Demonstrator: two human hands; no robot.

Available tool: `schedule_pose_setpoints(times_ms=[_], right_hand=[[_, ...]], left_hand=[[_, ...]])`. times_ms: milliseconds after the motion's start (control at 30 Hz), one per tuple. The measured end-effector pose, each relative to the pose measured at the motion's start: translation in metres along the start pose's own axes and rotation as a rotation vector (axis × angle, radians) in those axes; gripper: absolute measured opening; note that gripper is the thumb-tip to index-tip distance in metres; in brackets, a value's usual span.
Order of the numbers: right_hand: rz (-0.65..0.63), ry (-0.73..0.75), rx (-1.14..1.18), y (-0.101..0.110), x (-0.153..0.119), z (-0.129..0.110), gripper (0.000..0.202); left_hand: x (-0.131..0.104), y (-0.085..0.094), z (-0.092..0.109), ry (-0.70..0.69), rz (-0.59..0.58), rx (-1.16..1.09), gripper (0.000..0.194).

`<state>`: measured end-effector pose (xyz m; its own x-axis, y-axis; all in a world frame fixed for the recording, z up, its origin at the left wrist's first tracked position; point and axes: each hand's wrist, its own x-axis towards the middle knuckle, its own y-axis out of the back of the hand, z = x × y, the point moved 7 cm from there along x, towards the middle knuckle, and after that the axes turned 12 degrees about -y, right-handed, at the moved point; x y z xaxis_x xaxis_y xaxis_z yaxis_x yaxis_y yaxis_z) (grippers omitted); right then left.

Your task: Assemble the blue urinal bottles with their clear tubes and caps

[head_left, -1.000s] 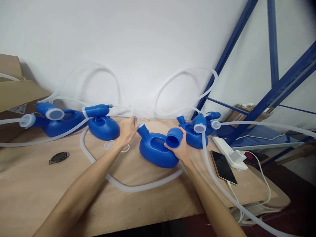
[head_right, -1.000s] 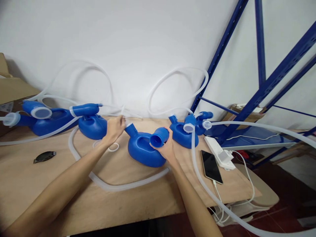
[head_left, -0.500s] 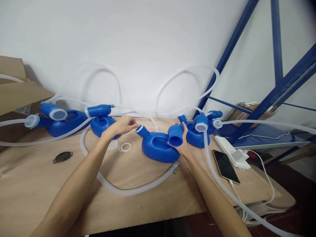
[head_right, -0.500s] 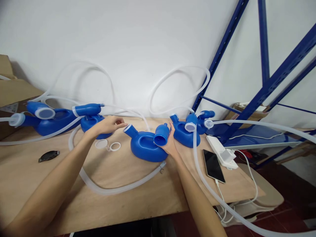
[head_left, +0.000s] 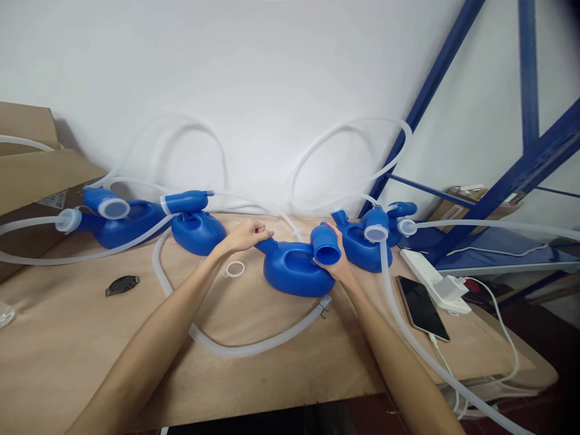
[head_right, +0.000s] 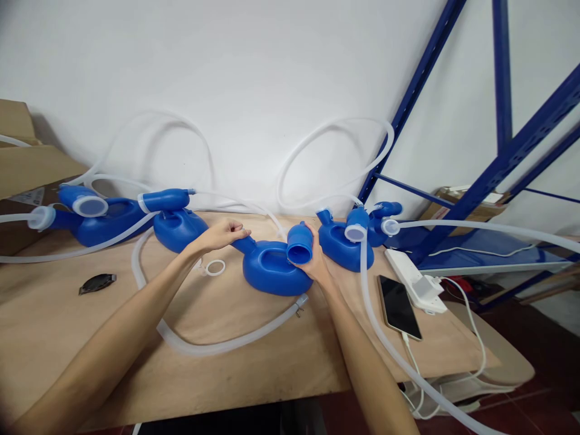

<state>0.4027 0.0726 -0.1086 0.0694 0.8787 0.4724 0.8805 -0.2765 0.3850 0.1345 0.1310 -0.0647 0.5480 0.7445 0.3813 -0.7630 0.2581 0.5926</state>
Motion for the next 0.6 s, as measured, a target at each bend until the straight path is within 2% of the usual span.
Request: schedule_pose_setpoints(times_ms=[267, 433, 600], right_hand=[[-0.009, 0.034, 0.0, 0.0013, 0.0019, 0.0018, 0.112], [0.018, 0.092, -0.023, 0.0019, -0.0006, 0.002, 0.108], [0.004, 0.079, -0.036, 0.0007, -0.0032, 0.0028, 0.111]], left_hand=[[0.0003, -0.0018, -0.0028, 0.034, 0.009, -0.066, 0.052], [-0.0046, 0.0046, 0.0029, 0.034, 0.014, -0.027, 0.052], [-0.0068, 0.0056, -0.001, 0.149, 0.082, -0.011, 0.049]])
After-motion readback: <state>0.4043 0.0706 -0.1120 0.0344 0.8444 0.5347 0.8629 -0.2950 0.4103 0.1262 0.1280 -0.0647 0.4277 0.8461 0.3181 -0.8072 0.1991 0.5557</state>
